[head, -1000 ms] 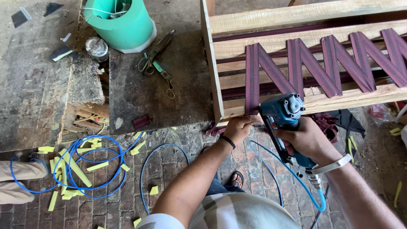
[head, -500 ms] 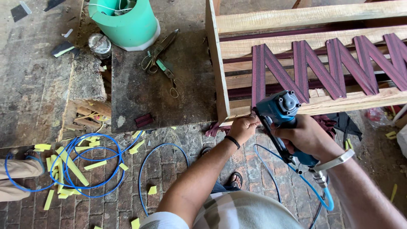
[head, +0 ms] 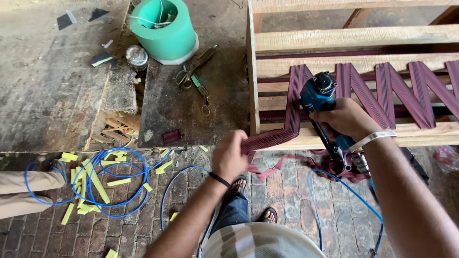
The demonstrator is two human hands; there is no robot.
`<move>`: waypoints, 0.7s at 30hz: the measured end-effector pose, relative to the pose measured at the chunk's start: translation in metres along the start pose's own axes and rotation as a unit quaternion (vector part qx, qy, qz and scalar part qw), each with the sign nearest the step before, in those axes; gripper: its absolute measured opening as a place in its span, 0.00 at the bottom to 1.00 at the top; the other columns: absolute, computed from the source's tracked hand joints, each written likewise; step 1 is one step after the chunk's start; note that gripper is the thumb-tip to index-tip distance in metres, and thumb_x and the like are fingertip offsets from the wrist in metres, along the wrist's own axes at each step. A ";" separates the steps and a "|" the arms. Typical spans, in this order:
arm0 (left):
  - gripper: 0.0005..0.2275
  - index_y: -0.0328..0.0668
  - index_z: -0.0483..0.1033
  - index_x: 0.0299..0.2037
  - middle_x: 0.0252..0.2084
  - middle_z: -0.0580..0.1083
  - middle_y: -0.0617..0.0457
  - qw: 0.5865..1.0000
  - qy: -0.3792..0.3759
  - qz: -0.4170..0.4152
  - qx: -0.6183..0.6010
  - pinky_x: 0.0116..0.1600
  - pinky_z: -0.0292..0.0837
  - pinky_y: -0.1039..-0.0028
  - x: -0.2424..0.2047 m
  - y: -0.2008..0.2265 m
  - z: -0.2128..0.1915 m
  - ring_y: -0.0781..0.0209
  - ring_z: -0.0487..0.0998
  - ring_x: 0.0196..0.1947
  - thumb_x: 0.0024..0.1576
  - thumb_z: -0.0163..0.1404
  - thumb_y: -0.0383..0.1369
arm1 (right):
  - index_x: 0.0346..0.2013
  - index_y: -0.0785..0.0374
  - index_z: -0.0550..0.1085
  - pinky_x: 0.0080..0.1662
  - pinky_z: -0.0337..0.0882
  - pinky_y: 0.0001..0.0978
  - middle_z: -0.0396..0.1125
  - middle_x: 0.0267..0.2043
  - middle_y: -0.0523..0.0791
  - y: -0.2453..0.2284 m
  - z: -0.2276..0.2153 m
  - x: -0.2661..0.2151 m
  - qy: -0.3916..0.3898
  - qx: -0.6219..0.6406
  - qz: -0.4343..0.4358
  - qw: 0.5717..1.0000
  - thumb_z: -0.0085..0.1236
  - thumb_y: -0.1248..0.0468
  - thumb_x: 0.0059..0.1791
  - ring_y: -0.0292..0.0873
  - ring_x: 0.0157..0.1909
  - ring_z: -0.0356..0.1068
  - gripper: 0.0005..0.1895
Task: The person attaches maroon fabric strips to a wooden frame using a pneumatic nail gun. They fold the fabric into zigzag patterns, staple it to the frame, and trim excess with scissors. The person flips the frame to work on the opposite side and continues attaching fabric.
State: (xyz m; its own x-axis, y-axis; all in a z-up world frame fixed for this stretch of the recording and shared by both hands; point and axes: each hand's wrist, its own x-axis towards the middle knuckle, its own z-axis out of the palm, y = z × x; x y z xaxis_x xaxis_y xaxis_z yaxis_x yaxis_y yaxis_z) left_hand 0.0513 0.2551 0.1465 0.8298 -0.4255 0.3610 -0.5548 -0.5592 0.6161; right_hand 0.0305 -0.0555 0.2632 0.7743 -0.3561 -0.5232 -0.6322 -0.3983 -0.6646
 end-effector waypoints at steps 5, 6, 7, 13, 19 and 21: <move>0.07 0.50 0.78 0.25 0.31 0.79 0.55 0.999 0.047 0.025 0.008 0.35 0.73 0.64 0.123 -0.031 -0.023 0.54 0.81 0.35 0.51 0.54 0.24 | 0.24 0.72 0.75 0.26 0.68 0.38 0.68 0.20 0.48 -0.006 -0.001 0.004 -0.005 -0.029 0.044 0.999 0.65 0.61 0.49 0.44 0.19 0.67 0.16; 0.07 0.53 0.79 0.25 0.31 0.80 0.55 0.999 0.005 -0.037 0.038 0.35 0.74 0.63 0.161 -0.030 -0.012 0.54 0.82 0.34 0.53 0.53 0.27 | 0.25 0.71 0.76 0.26 0.68 0.38 0.68 0.19 0.48 -0.007 0.000 0.002 -0.006 -0.028 0.042 0.999 0.64 0.61 0.49 0.44 0.19 0.67 0.15; 0.07 0.55 0.79 0.25 0.32 0.81 0.56 0.992 -0.040 -0.097 0.067 0.34 0.74 0.62 0.201 -0.027 0.001 0.53 0.82 0.33 0.54 0.53 0.31 | 0.26 0.70 0.76 0.26 0.67 0.38 0.67 0.19 0.48 -0.009 0.001 0.000 -0.005 -0.026 0.042 0.999 0.63 0.62 0.49 0.43 0.19 0.67 0.13; 0.12 0.58 0.83 0.40 0.42 0.80 0.48 0.983 -0.064 -0.081 0.152 0.41 0.77 0.58 0.339 -0.050 0.053 0.45 0.81 0.39 0.47 0.56 0.32 | 0.26 0.63 0.79 0.33 0.71 0.38 0.71 0.18 0.45 -0.024 0.000 -0.003 0.010 -0.187 0.125 0.974 0.60 0.54 0.51 0.40 0.21 0.70 0.17; 0.29 0.62 0.69 0.65 0.62 0.65 0.48 0.965 -0.171 0.000 0.201 0.37 0.82 0.64 0.346 -0.069 0.105 0.54 0.82 0.36 0.51 0.49 0.24 | 0.18 0.65 0.78 0.34 0.72 0.37 0.69 0.13 0.45 -0.024 -0.004 -0.001 0.005 -0.219 0.126 0.968 0.59 0.51 0.51 0.41 0.20 0.72 0.23; 0.23 0.62 0.76 0.57 0.41 0.79 0.52 0.965 -0.146 0.058 0.210 0.36 0.79 0.62 0.348 -0.068 0.110 0.56 0.81 0.34 0.51 0.49 0.24 | 0.18 0.64 0.77 0.34 0.72 0.37 0.69 0.13 0.45 -0.024 -0.004 -0.001 0.000 -0.206 0.118 0.972 0.59 0.51 0.50 0.42 0.20 0.72 0.23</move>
State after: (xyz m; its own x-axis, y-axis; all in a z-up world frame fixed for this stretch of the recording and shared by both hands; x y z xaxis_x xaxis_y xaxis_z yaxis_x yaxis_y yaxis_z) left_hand 0.3714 0.0671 0.1535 0.7422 -0.6506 0.1607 -0.6694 -0.7085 0.2232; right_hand 0.0443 -0.0492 0.2819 0.6063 -0.4787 -0.6350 -0.7501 -0.6094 -0.2569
